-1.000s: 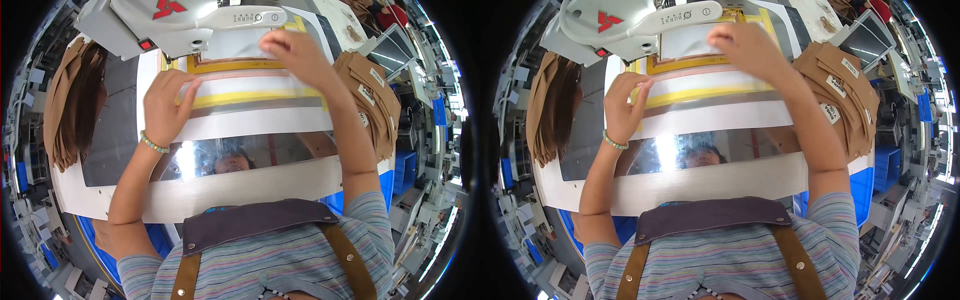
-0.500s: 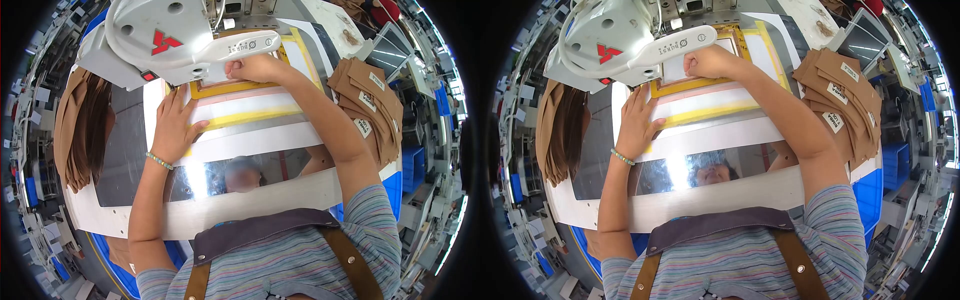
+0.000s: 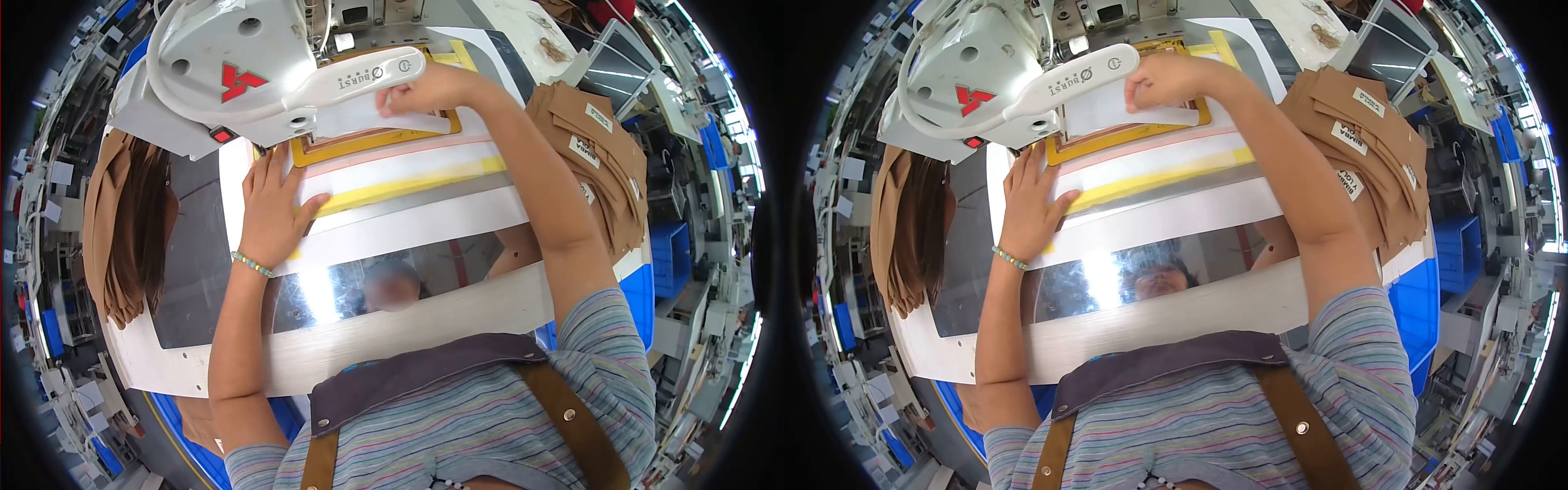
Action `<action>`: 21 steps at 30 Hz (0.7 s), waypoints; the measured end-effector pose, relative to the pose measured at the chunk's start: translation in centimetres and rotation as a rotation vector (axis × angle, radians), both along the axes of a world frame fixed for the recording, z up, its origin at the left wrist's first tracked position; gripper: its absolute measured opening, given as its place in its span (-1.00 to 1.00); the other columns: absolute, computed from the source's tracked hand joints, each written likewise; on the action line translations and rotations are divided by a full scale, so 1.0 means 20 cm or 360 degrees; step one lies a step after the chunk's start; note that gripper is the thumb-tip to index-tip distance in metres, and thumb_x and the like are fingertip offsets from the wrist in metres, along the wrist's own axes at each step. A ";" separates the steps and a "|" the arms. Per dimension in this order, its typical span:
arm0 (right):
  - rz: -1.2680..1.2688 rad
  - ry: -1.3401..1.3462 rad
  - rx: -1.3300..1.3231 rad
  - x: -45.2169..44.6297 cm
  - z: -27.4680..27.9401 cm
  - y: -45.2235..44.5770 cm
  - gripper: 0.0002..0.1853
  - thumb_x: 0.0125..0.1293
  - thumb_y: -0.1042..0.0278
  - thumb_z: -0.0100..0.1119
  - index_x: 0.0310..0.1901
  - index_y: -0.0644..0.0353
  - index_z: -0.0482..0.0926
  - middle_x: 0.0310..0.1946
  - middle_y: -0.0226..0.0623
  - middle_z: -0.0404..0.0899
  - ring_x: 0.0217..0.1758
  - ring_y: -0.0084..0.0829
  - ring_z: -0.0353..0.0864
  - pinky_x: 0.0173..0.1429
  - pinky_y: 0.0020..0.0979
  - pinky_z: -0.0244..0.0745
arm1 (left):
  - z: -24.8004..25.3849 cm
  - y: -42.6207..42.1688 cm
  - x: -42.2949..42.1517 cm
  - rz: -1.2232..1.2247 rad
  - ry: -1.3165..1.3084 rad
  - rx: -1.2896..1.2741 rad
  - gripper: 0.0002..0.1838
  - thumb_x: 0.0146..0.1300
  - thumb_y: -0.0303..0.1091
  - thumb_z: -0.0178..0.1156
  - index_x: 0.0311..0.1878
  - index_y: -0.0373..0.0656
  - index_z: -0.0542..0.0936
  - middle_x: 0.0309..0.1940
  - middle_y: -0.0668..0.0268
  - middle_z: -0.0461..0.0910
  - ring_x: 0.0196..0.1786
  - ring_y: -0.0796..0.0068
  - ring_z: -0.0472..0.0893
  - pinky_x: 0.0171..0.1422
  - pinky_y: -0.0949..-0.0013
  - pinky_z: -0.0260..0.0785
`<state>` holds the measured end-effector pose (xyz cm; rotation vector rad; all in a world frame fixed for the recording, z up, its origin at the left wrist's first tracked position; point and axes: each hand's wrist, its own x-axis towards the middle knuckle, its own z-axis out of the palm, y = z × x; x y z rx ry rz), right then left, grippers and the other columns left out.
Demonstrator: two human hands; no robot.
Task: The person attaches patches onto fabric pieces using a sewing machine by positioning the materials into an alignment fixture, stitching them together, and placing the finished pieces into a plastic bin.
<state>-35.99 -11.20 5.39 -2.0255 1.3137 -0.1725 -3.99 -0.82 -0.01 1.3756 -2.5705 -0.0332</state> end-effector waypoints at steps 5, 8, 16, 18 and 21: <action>-0.0070 -0.0070 0.0002 -0.12 0.02 0.03 -0.70 0.22 0.13 0.40 -0.08 0.08 0.78 -0.34 -0.34 0.76 -0.24 -0.45 0.68 -0.12 -0.40 0.54 | -0.03 0.00 0.02 -0.0033 0.0013 -0.0047 -0.28 0.48 0.14 0.11 0.44 -0.29 0.48 0.61 -0.10 0.19 0.67 -0.08 0.09 0.70 -0.02 -0.14; -0.0162 0.0135 -0.0188 0.02 0.03 0.11 -0.69 0.24 0.13 0.40 -0.05 0.09 0.76 -0.23 -0.22 0.78 -0.12 -0.33 0.73 -0.02 -0.33 0.58 | -0.02 -0.01 0.02 -0.0026 -0.0011 -0.0021 -0.26 0.50 0.16 0.08 0.47 -0.28 0.45 0.61 -0.09 0.18 0.68 -0.08 0.08 0.71 -0.02 -0.14; 0.0040 -0.0093 -0.0242 0.17 -0.05 0.10 -0.72 0.26 0.39 0.34 0.01 0.15 0.75 -0.34 -0.27 0.72 -0.20 -0.34 0.70 -0.04 -0.32 0.57 | -0.03 -0.01 0.01 -0.0049 0.0039 -0.0080 -0.28 0.48 0.17 0.09 0.41 -0.29 0.49 0.59 -0.10 0.22 0.65 -0.12 0.13 0.71 -0.04 -0.13; 0.0118 -0.0147 -0.0176 0.15 -0.06 0.07 -0.71 0.27 0.44 0.31 0.04 0.16 0.75 -0.43 -0.33 0.66 -0.30 -0.40 0.65 -0.10 -0.35 0.54 | -0.04 -0.01 0.01 -0.0056 0.0071 -0.0093 -0.29 0.46 0.16 0.14 0.36 -0.30 0.54 0.58 -0.11 0.24 0.63 -0.13 0.15 0.71 -0.05 -0.12; 0.0190 -0.0203 -0.0147 0.12 -0.09 0.04 -0.69 0.27 0.45 0.29 0.05 0.17 0.75 -0.51 -0.40 0.59 -0.36 -0.46 0.59 -0.15 -0.37 0.50 | -0.04 -0.01 0.02 -0.0046 0.0015 -0.0056 -0.29 0.49 0.16 0.09 0.41 -0.29 0.50 0.60 -0.09 0.22 0.65 -0.11 0.12 0.71 -0.04 -0.13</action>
